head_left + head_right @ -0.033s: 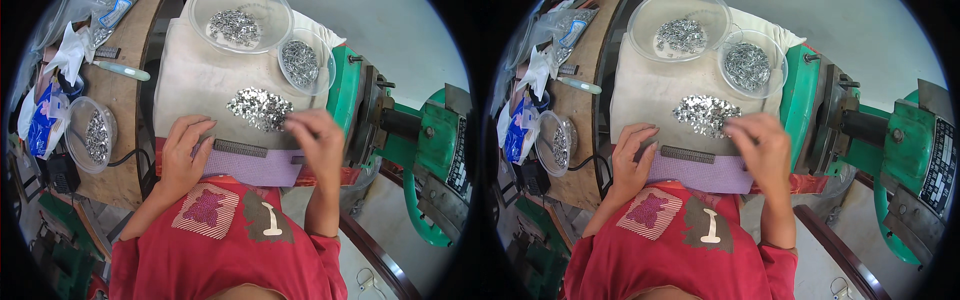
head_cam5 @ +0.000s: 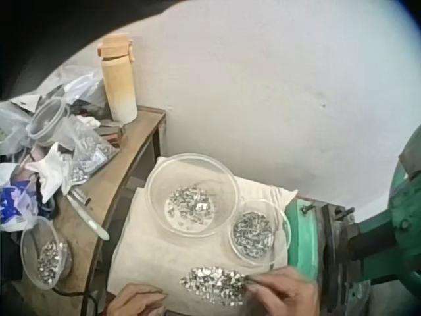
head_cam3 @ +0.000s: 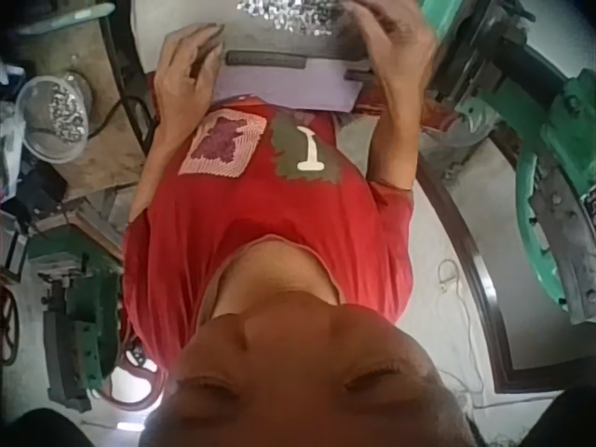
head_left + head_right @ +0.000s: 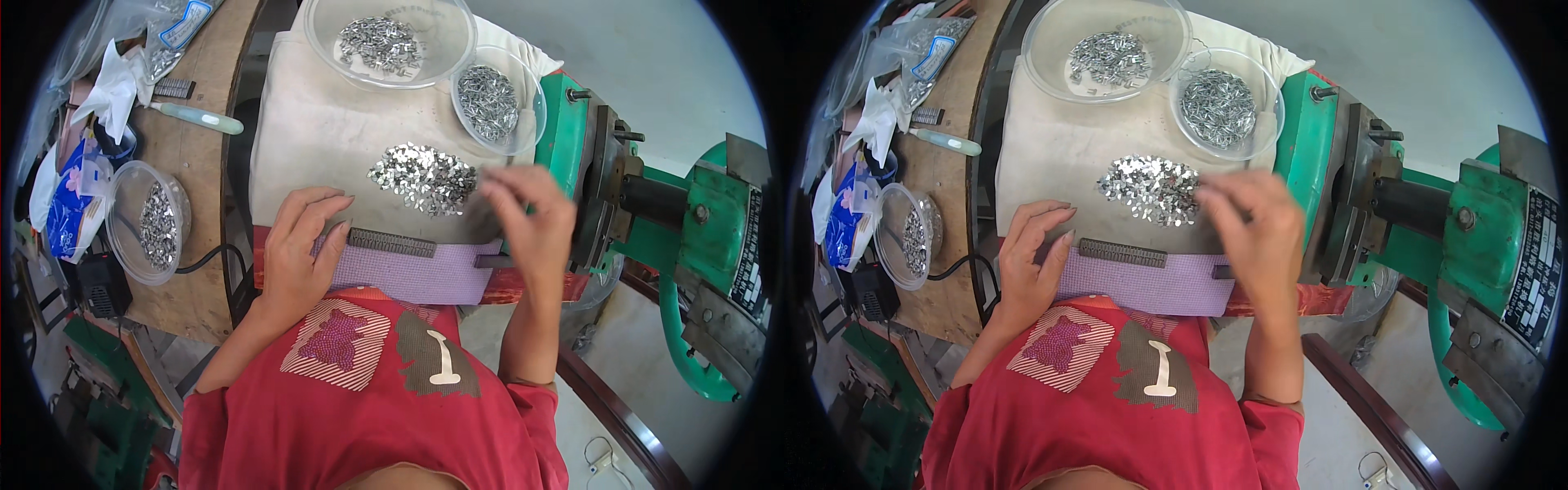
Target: The person places small metal components by hand into a grid-like metal template for assembly.
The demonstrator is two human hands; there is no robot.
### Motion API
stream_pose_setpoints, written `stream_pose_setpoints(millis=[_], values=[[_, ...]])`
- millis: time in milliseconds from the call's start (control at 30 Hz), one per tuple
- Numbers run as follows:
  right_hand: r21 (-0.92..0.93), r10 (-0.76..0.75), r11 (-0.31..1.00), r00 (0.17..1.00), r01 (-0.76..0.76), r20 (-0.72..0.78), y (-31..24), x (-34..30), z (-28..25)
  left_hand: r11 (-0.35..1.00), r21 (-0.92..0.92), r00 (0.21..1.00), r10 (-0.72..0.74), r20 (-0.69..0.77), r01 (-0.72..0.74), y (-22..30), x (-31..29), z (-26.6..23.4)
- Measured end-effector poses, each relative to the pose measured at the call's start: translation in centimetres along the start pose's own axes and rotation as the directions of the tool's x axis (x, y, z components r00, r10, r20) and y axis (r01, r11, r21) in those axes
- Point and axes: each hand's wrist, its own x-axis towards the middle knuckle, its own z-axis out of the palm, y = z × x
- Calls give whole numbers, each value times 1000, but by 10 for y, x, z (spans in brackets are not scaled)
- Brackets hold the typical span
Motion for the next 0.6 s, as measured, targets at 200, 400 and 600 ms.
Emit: stream_pose_setpoints(millis=[200,400,600], values=[[-255,-171,956,982,145,-82,20,75,7,999,-42,1000,8,-10,-9,8,17,1],[-361,-226,885,949,295,220,17,101,23,997,-69,999,-21,26,22,16,23,0],[-521,-197,792,941,318,275,17,111,30,977,-215,1000,-10,3,10,19,38,11]])
